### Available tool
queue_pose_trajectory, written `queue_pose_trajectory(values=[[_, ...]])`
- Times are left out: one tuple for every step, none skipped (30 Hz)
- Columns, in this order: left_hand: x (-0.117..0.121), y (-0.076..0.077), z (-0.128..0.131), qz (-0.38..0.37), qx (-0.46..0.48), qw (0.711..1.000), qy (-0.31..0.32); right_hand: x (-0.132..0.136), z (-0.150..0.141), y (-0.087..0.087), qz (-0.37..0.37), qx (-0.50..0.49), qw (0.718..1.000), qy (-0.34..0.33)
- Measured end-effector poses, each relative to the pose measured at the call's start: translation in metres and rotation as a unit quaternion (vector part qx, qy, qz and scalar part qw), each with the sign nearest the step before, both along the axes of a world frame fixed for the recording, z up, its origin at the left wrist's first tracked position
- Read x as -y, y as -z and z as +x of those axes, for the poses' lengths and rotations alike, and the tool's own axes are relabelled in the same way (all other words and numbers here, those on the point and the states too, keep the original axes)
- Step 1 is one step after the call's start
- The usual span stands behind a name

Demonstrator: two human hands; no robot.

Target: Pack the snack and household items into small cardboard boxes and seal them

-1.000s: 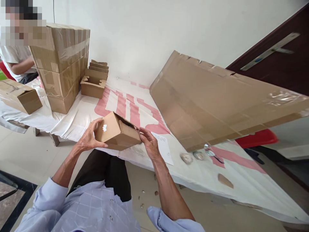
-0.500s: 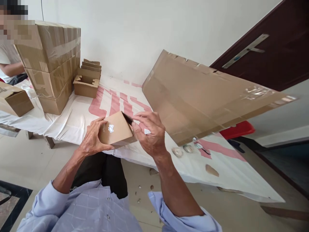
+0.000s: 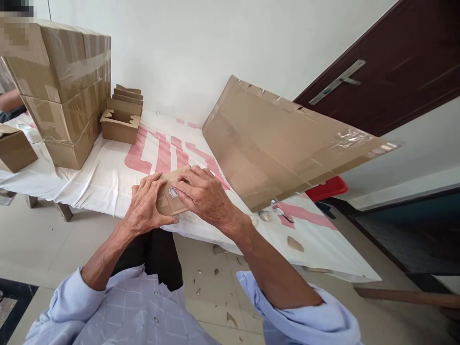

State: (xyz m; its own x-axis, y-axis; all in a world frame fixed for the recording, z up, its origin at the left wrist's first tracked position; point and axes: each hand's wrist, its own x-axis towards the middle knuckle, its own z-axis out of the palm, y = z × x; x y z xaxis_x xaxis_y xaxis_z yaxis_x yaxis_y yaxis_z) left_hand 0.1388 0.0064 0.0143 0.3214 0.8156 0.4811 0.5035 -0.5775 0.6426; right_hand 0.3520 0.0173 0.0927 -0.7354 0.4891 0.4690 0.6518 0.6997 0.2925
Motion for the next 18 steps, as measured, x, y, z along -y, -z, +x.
queue_pose_trajectory(values=[[-0.0002, -0.0004, 0.0008, 0.001, -0.002, 1.0, 0.001, -0.0004, -0.0002, -0.0005, 0.0, 0.01, 1.0, -0.002], [-0.0004, -0.0007, 0.0016, 0.002, -0.003, 1.0, 0.002, -0.001, -0.0006, -0.0007, -0.002, 0.018, 1.0, -0.004], [-0.0006, -0.0009, 0.0022, 0.004, -0.004, 1.0, 0.003, -0.0016, -0.001, -0.0007, -0.005, 0.025, 1.0, -0.006], [-0.0007, -0.0011, 0.0027, 0.006, -0.004, 1.0, 0.004, -0.0022, -0.0013, -0.0006, -0.008, 0.03, 1.0, -0.007], [-0.0008, -0.0011, 0.0032, 0.008, -0.004, 1.0, 0.006, -0.0028, -0.0016, -0.0004, -0.013, 0.033, 0.999, -0.007], [-0.0009, -0.0011, 0.0036, 0.01, -0.003, 1.0, 0.006, -0.0034, -0.0017, -0.0002, -0.018, 0.035, 0.999, -0.007], [-0.0009, -0.001, 0.0039, 0.011, -0.003, 1.0, 0.007, -0.0038, -0.0017, -0.0002, -0.023, 0.035, 0.999, -0.007], [-0.0009, -0.0009, 0.0041, 0.011, -0.002, 1.0, 0.009, -0.0041, -0.0015, -0.0003, -0.026, 0.035, 0.999, -0.007], [-0.0008, -0.0009, 0.0043, 0.012, -0.002, 1.0, 0.01, -0.0043, -0.0013, -0.0006, -0.027, 0.035, 0.999, -0.01], [-0.0007, -0.0009, 0.0044, 0.012, -0.002, 1.0, 0.011, -0.0045, -0.0011, -0.001, -0.025, 0.036, 0.999, -0.014], [-0.0005, -0.001, 0.0045, 0.012, -0.002, 1.0, 0.012, -0.0045, -0.001, -0.0015, -0.022, 0.037, 0.999, -0.017], [-0.0004, -0.0012, 0.0046, 0.013, -0.003, 1.0, 0.012, -0.0046, -0.0009, -0.002, -0.018, 0.039, 0.999, -0.02], [-0.0002, -0.0014, 0.0047, 0.013, -0.004, 1.0, 0.011, -0.0047, -0.001, -0.0025, -0.016, 0.041, 0.999, -0.021], [0.0, -0.0017, 0.0047, 0.013, -0.005, 1.0, 0.011, -0.0048, -0.0012, -0.003, -0.017, 0.043, 0.999, -0.022], [0.0002, -0.0019, 0.0047, 0.012, -0.006, 1.0, 0.01, -0.0051, -0.0014, -0.0035, -0.021, 0.044, 0.999, -0.022], [0.0003, -0.002, 0.0047, 0.012, -0.007, 1.0, 0.009, -0.0053, -0.0017, -0.0039, -0.027, 0.043, 0.998, -0.023], [0.0004, -0.0021, 0.0046, 0.012, -0.007, 1.0, 0.009, -0.0057, -0.002, -0.0043, -0.033, 0.043, 0.998, -0.024], [0.0004, -0.0021, 0.0046, 0.012, -0.008, 1.0, 0.009, -0.0061, -0.0022, -0.0045, -0.038, 0.041, 0.998, -0.027]])
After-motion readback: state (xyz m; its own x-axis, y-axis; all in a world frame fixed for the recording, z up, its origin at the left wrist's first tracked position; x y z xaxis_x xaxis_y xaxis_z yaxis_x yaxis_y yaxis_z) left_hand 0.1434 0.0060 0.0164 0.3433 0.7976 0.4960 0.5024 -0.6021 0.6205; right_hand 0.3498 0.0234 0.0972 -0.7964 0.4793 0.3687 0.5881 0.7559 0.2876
